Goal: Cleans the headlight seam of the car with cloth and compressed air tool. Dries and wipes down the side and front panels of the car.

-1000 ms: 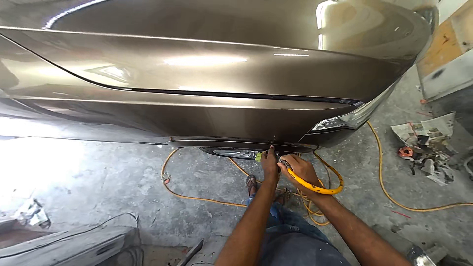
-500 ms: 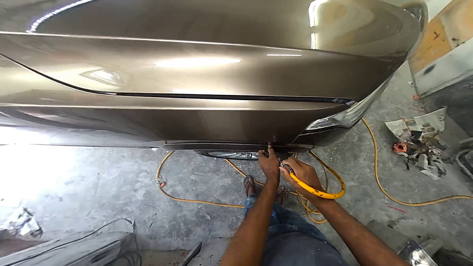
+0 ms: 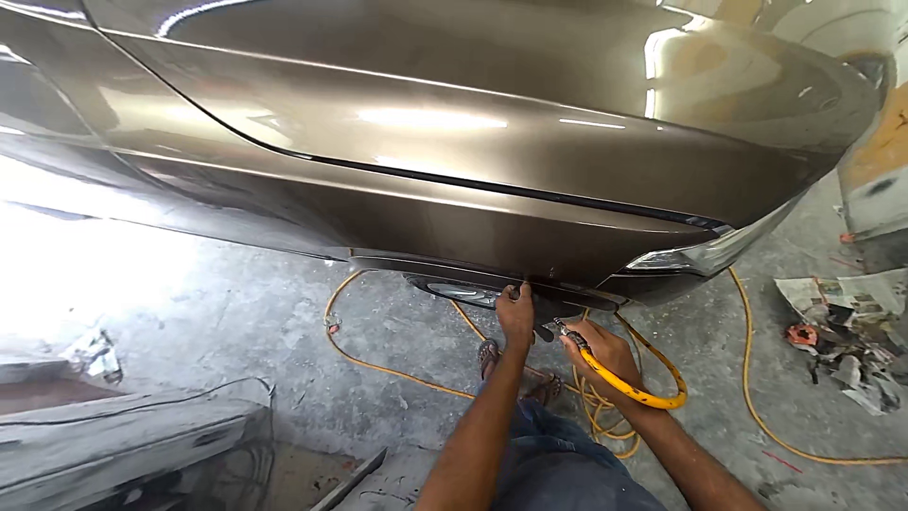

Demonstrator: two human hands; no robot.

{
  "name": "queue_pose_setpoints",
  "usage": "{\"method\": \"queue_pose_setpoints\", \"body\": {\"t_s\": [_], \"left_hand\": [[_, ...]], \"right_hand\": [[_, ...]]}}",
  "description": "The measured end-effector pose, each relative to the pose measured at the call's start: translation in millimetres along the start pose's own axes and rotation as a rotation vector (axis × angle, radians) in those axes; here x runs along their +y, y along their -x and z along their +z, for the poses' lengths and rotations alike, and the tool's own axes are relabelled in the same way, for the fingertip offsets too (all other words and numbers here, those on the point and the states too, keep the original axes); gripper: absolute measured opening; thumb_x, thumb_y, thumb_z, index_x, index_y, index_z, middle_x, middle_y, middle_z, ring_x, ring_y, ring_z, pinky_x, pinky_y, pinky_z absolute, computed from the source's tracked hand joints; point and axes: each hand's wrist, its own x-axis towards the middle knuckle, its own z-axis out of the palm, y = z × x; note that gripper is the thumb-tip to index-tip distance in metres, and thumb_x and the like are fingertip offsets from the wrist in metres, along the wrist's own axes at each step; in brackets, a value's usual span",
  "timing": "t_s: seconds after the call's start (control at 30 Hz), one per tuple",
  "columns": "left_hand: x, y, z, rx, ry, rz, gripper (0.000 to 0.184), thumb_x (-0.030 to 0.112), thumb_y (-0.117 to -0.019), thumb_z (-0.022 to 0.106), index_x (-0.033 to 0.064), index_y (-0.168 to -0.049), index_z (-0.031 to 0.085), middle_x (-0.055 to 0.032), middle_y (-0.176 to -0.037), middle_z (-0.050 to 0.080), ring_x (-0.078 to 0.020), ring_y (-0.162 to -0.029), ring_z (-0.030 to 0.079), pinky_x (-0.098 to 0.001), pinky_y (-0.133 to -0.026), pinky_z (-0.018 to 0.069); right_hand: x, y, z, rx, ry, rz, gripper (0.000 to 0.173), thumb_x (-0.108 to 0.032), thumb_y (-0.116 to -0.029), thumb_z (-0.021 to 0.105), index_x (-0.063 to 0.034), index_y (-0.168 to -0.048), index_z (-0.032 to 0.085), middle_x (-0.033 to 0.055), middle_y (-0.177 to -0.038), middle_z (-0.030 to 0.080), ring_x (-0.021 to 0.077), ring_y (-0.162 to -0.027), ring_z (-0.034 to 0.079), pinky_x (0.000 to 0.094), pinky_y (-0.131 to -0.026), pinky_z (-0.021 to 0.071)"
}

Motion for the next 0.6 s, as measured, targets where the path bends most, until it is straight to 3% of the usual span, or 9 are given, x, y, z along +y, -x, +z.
{"method": "queue_pose_setpoints", "body": {"t_s": [0.2,0.4,0.47,0.6], "left_hand": [[8.8,-42.9,-51.8,0.074,0.148,0.011,0.029,0.03,-0.0998,0.066,0.0027,-0.09,0.07,-0.0129,-0.078,0.066,-0.0245,-0.074,0.063,-0.0487,-0.07,0.0517],[13.7,-83.1,-102.0,0.054,0.172,-0.021,0.032,0.032,-0.099,0.066,0.001,-0.098,0.073,-0.0154,-0.084,0.07,-0.0266,-0.077,0.067,-0.0503,-0.073,0.0549],[13.6,-97.1,-117.6,0.092,0.224,-0.033,0.032,0.032,-0.0998,0.064,0.0011,-0.094,0.072,-0.0141,-0.081,0.068,-0.0244,-0.073,0.065,-0.0479,-0.07,0.054],[11.5,-142.2,-168.9,0.182,0.278,-0.085,0.038,0.035,-0.1012,0.063,-0.0009,-0.095,0.069,-0.0161,-0.086,0.067,-0.026,-0.079,0.064,-0.0503,-0.075,0.0524]], "right_hand": [[-13.3,2.2,22.4,-0.028,-0.044,-0.006,0.028,-0.036,-0.0987,0.062,-0.0135,-0.107,0.075,0.0016,-0.093,0.074,0.0125,-0.073,0.071,0.033,-0.063,0.0602],[-37.4,-2.5,39.5,-0.092,-0.026,-0.063,0.029,-0.038,-0.0999,0.061,-0.013,-0.106,0.075,0.002,-0.092,0.074,0.0119,-0.073,0.071,0.0324,-0.063,0.0606],[-47.7,-6.2,43.1,-0.102,-0.023,-0.072,0.029,-0.038,-0.0997,0.061,-0.0134,-0.107,0.075,0.0022,-0.091,0.074,0.0114,-0.073,0.071,0.0318,-0.063,0.0606],[-75.0,-15.1,58.2,-0.135,-0.023,-0.098,0.028,-0.037,-0.0997,0.061,-0.0134,-0.107,0.074,0.0018,-0.09,0.074,0.0107,-0.073,0.071,0.0303,-0.063,0.0603]]}}
